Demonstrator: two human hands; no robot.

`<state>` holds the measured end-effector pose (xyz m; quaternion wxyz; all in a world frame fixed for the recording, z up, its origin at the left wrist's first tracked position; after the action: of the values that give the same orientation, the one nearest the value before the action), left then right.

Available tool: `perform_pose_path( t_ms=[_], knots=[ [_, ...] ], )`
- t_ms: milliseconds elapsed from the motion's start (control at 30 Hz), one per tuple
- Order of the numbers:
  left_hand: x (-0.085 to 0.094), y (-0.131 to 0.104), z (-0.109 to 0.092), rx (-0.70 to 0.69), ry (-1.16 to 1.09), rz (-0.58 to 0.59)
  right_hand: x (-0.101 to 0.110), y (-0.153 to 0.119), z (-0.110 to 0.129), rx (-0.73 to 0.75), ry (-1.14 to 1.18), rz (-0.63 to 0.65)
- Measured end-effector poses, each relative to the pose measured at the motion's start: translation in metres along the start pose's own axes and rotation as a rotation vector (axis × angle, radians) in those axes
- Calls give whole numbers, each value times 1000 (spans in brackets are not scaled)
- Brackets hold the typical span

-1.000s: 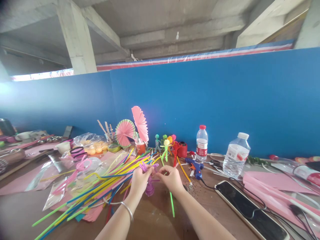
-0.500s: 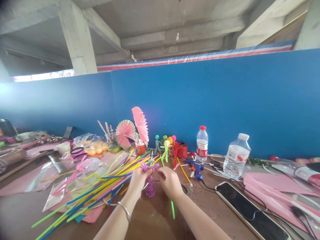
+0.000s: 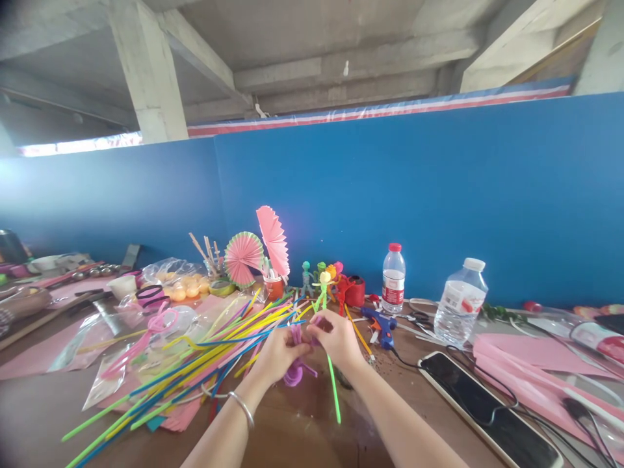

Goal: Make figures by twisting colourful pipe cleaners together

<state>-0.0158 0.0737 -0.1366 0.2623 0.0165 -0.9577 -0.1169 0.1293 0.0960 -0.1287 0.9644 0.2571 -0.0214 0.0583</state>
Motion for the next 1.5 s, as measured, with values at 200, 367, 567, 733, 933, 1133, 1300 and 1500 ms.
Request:
perform_pose_path(
  t_ms=[200,367,567,733,933,1133,1300,1500],
  knots=[
    [-3,-1,-5,-45,-459,128,-1,2,-19,-188,269,58],
    [6,6,6,14,-223,-168,-7,-5,-18,-42,-30,27],
    [16,-1,-1,-155,300,-340,-25,-16,5,399,-738,250],
    [13,-3,-7,-236,573,-266,-26,-19,16,518,-885,253],
    [8,-1,-8,-191,502,-173,-18,-15,23,492,-733,204],
    [-1,-2,-9,-178,-14,86,-2,1,10,-101,-64,48],
    [-2,0,-8,-97,-275,109,-7,1,-6,-415,376,119],
    [-1,4,0,-45,-354,-30,-8,3,-6,-252,325,110]
  ],
)
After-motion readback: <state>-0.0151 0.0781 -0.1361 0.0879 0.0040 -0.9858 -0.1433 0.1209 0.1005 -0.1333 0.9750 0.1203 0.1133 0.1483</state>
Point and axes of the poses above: each hand's wrist, its own y-axis towards the middle knuckle, its own x-axis out of the back of the hand, z = x × y, the point moved 3 cm from there along y, towards the middle knuckle, and after that the axes turned 14 degrees about y, right-handed, at the moved point
